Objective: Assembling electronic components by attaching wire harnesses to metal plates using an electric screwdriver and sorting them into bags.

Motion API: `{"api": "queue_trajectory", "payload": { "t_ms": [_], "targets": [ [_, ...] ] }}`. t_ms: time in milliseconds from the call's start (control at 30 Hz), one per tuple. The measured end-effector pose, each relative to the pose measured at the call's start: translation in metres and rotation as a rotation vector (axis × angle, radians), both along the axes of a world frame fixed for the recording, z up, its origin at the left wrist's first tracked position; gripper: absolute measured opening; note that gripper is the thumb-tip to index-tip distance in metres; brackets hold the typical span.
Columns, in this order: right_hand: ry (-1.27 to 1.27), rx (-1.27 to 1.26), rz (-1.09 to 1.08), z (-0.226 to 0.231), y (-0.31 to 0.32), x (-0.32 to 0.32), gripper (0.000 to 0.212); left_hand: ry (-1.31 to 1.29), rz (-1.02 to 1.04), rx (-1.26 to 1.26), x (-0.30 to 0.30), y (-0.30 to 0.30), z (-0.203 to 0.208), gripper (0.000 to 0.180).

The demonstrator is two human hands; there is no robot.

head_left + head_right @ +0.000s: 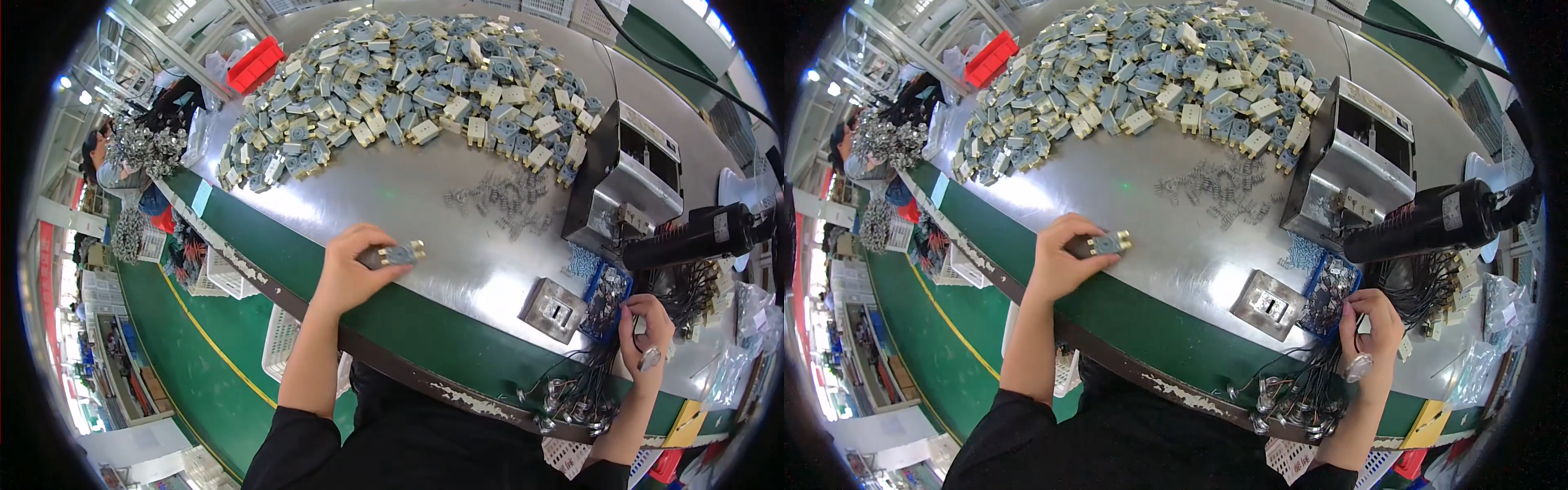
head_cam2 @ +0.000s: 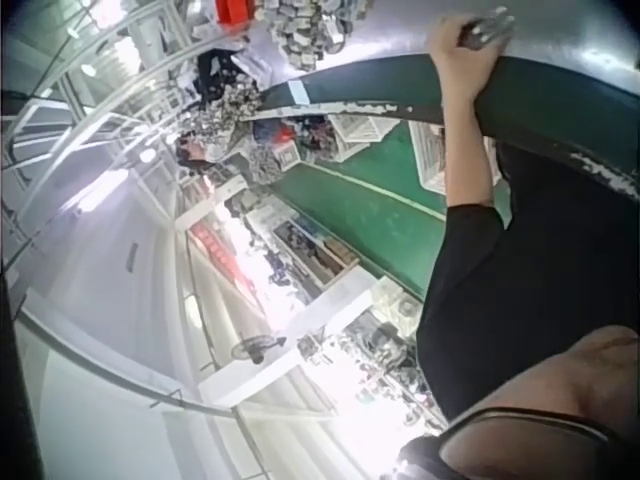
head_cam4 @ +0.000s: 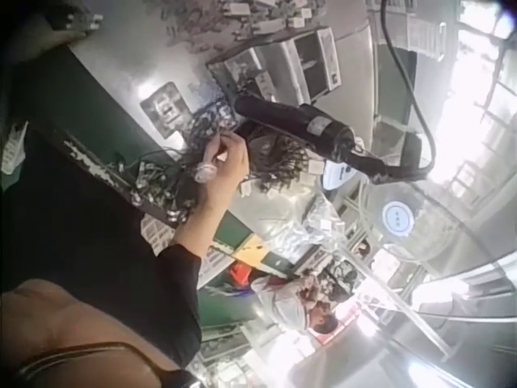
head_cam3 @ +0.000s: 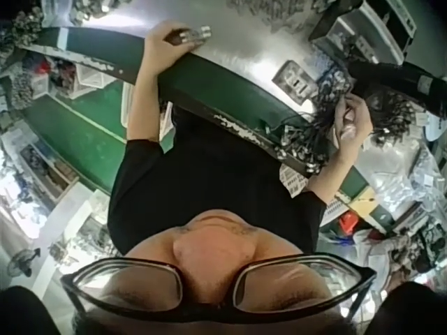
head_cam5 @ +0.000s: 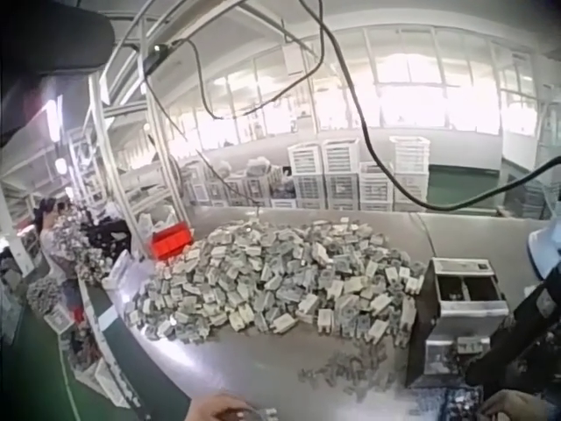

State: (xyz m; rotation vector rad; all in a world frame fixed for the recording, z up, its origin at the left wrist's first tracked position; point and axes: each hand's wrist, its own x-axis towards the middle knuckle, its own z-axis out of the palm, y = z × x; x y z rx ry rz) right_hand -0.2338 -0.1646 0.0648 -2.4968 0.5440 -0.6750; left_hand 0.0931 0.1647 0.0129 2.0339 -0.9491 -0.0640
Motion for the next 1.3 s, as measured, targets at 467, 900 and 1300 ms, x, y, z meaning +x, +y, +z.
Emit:
{"api": "queue_trajectory", "payload": {
  "t_ms": [467, 900, 1300],
  "targets": [
    [0.055, 0.055, 0.103, 0.009, 0.009, -0.002, 0.016, 0.009, -0.466, -0.468, -0.076, -0.028, 0.087, 0.043],
    [-0.085, 0.076, 0.077, -0.005, -0.004, -0.006, 0.018, 0.729, -0.442, -0.578, -0.117, -0.06, 0.039, 0.035],
    [-0.172, 0.093, 0.039, -0.009, -0.008, -0.018, 0.019, 0.597, -0.54, -0.073, -0.122, -0.107, 0.035, 0.051]
  ]
}}
